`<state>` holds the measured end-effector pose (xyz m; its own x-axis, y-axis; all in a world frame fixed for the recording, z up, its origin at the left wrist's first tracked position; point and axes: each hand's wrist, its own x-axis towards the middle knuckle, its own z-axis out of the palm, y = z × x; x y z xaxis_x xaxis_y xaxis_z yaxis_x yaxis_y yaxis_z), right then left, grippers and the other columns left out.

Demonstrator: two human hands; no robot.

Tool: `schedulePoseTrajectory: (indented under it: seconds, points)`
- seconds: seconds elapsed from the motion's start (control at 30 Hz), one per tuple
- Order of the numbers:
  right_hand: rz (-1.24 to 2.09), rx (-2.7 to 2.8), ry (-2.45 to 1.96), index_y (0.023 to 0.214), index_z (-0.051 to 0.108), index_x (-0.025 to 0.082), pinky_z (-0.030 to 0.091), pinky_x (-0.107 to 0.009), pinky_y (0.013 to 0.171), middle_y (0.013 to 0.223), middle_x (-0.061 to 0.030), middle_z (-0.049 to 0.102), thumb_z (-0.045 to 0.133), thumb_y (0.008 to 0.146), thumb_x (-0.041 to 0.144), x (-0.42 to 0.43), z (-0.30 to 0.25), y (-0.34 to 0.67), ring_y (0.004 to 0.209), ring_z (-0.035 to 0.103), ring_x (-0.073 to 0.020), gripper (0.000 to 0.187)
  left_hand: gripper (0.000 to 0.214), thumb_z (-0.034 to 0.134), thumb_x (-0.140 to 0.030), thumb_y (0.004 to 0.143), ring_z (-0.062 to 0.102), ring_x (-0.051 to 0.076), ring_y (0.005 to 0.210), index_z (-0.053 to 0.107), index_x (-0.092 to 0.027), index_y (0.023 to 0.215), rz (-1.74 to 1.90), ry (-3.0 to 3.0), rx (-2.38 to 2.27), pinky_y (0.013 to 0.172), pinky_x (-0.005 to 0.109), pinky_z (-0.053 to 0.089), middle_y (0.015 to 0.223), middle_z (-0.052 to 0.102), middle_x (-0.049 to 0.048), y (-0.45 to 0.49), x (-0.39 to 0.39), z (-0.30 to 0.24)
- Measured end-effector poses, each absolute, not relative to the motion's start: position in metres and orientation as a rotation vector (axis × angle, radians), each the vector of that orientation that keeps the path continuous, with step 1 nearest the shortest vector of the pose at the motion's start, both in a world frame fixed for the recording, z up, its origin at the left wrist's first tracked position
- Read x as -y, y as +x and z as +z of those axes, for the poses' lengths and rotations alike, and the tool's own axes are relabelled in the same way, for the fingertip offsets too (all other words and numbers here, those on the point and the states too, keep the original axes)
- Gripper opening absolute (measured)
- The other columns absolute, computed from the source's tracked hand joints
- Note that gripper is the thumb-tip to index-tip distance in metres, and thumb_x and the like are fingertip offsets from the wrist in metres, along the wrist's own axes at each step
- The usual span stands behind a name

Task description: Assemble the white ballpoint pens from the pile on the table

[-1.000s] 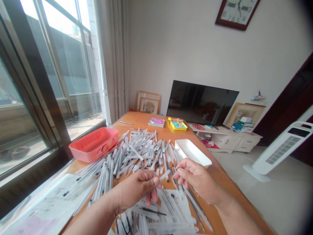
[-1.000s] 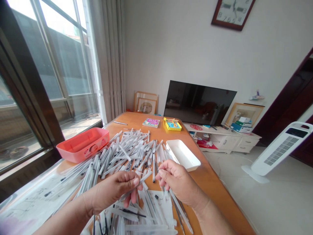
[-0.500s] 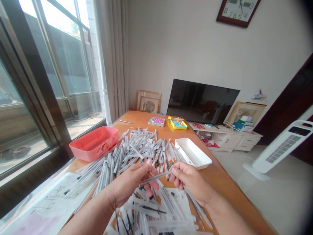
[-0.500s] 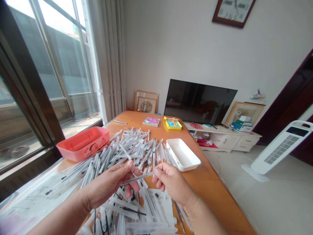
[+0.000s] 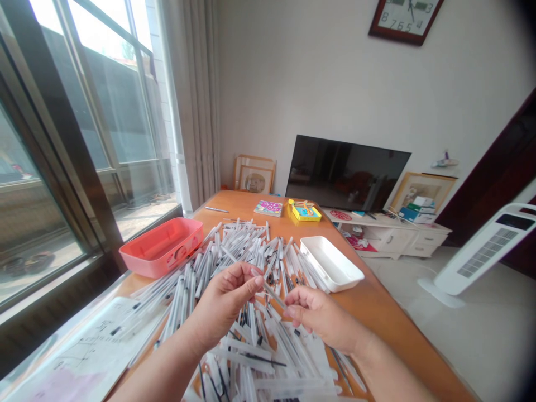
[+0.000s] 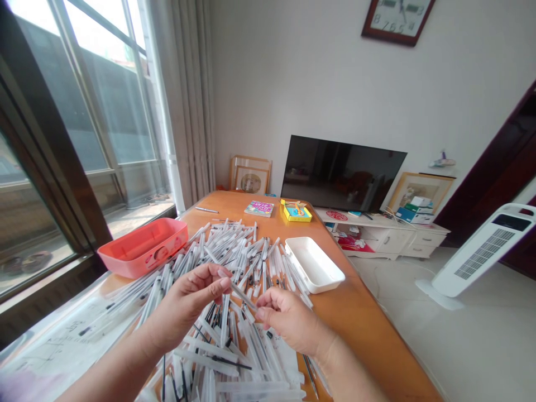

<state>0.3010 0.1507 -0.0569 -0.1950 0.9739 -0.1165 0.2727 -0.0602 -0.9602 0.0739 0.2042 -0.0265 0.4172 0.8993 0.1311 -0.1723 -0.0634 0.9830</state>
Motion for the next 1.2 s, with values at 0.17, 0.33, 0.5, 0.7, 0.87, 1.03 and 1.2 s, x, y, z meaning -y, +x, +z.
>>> schedulePoseTrajectory:
  seconds: [0.17,0.33,0.5,0.7,0.87,1.03,1.2]
  points:
    - [1.329,1.755,-1.467,0.082,0.065,0.017,0.042,-0.022,0.058,0.071,0.0022,0.062,0.064,0.082,0.026,-0.147,-0.059,0.317,0.063,0.056,-0.0118,0.01,0.022,0.07,-0.038,0.084,0.051,0.01,0.069,0.061,-0.018,0.083,1.329,1.213,-0.797,0.069,0.022,0.041,0.072,0.059,-0.0017,0.065,-0.215,-0.03]
    - [0.91,1.797,-1.711,0.077,0.062,0.019,0.035,-0.021,0.055,0.067,0.0029,0.06,0.054,0.085,0.024,-0.155,-0.068,0.32,0.062,0.052,-0.0119,0.012,0.029,0.071,-0.044,0.081,0.048,0.009,0.059,0.058,-0.018,0.079,1.429,1.106,-0.94,0.061,0.021,0.04,0.065,0.056,-0.0036,0.061,-0.229,-0.044]
    - [0.261,1.846,-1.972,0.075,0.06,0.021,0.03,-0.025,0.059,0.071,0.0009,0.064,0.059,0.087,0.041,-0.164,-0.08,0.301,0.067,0.055,-0.0151,0.023,0.035,0.071,-0.05,0.076,0.053,0.012,0.058,0.062,-0.018,0.088,1.179,1.29,-1.173,0.057,0.024,0.044,0.07,0.059,-0.0025,0.07,-0.23,-0.064]
    - [0.133,1.876,-2.115,0.075,0.062,0.022,0.026,-0.028,0.061,0.073,-0.0018,0.067,0.063,0.086,0.043,-0.166,-0.084,0.287,0.071,0.058,-0.0173,0.024,0.044,0.075,-0.046,0.069,0.055,0.015,0.057,0.07,-0.019,0.103,1.101,1.461,-1.214,0.055,0.025,0.04,0.078,0.069,0.0023,0.071,-0.228,-0.08]
    - [0.222,1.765,-2.219,0.071,0.061,0.021,0.024,-0.027,0.057,0.07,-0.0023,0.067,0.058,0.087,0.031,-0.17,-0.083,0.298,0.065,0.056,-0.0158,0.019,0.046,0.071,-0.049,0.075,0.06,0.017,0.069,0.069,-0.019,0.11,1.148,1.52,-1.242,0.064,0.027,0.045,0.1,0.071,0.0079,0.068,-0.231,-0.081]
    - [0.201,1.777,-2.223,0.075,0.061,0.022,0.024,-0.027,0.056,0.071,-0.0033,0.068,0.054,0.09,0.046,-0.17,-0.08,0.3,0.066,0.059,-0.0173,0.029,0.042,0.066,-0.051,0.079,0.062,0.018,0.073,0.069,-0.016,0.103,1.109,1.43,-1.162,0.063,0.027,0.045,0.093,0.071,0.008,0.073,-0.231,-0.081]
    - [0.067,1.864,-2.289,0.077,0.061,0.021,0.026,-0.03,0.058,0.077,-0.0079,0.071,0.057,0.088,0.039,-0.171,-0.081,0.292,0.074,0.065,-0.0233,0.021,0.043,0.065,-0.051,0.08,0.054,0.014,0.063,0.069,-0.014,0.101,1.039,1.419,-1.093,0.06,0.026,0.043,0.083,0.068,0.0047,0.077,-0.227,-0.078]
